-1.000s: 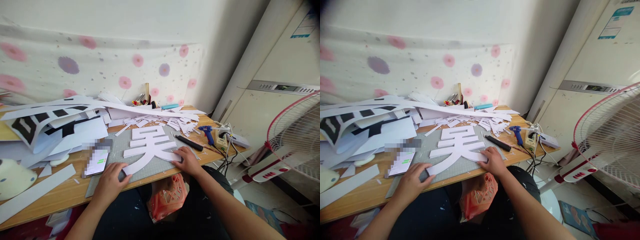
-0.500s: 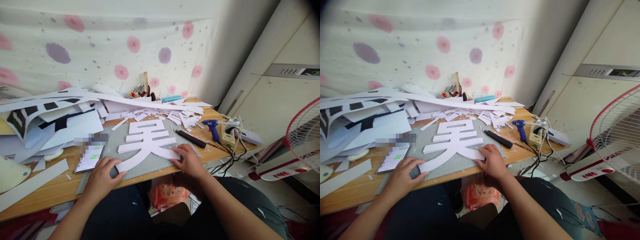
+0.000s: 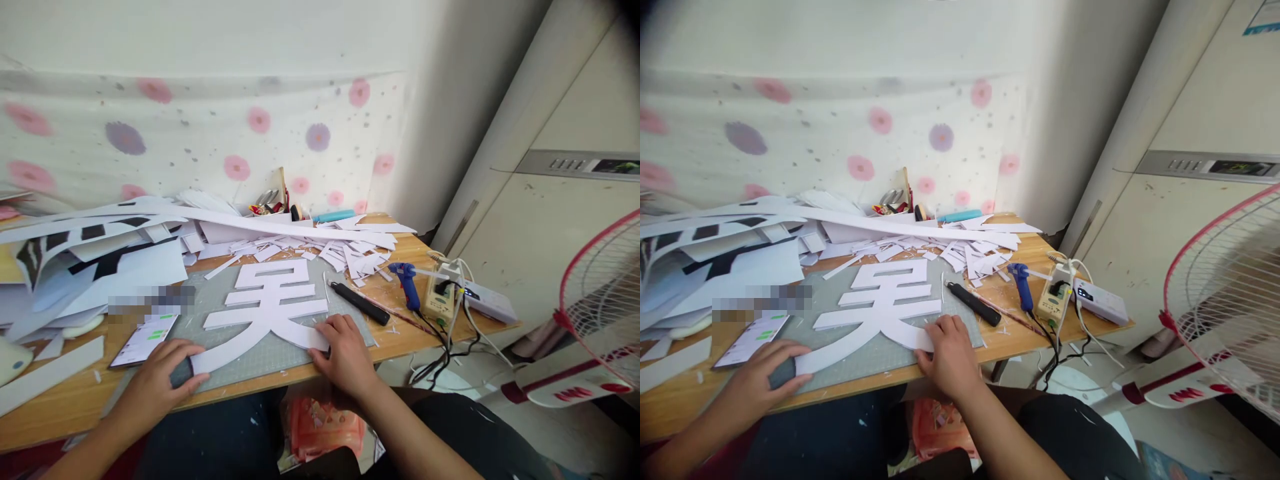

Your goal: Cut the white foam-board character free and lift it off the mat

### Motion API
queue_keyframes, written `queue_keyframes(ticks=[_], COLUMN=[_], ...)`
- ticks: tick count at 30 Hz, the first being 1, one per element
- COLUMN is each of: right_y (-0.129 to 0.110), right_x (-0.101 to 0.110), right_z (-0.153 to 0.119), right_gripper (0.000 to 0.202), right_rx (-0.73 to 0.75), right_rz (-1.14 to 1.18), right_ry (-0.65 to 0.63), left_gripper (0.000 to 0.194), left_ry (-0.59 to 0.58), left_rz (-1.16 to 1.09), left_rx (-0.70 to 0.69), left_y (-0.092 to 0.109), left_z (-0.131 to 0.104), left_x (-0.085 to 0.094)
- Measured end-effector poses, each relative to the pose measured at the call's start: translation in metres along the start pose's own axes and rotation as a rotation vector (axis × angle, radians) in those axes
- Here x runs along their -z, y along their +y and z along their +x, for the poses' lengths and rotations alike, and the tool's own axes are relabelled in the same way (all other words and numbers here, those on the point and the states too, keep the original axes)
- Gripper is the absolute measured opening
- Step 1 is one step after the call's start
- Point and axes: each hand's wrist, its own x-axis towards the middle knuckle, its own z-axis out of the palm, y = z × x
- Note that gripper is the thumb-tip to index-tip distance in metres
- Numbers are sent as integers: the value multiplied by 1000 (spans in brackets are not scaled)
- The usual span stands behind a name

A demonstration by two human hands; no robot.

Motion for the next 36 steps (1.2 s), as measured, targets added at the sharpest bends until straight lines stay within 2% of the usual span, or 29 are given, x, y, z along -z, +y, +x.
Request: queue_keyframes(ticks=[11,18,25,30,36], right_y=[13,21,22,16,6], right_x=[-6,-6,-1,6,25], right_z=[-2,-2,2,7,26], right_gripper=[33,40,40,38,42], right_rx=[37,18,-15,-52,15], right_rz=[-12,-15,9,-27,-98], right_ry=[70,62,36,-59,-286], left_gripper=[27,33,35,27,22], left_ry=[-99,-109,-177,-200,-298], left_rz=[-41,-87,-156,-164,-162], left_rx=[59,80,54,51,43], left_y=[19,18,20,22,20], left_z=[7,4,8,17,31], left_x=[7,1,2,3,6])
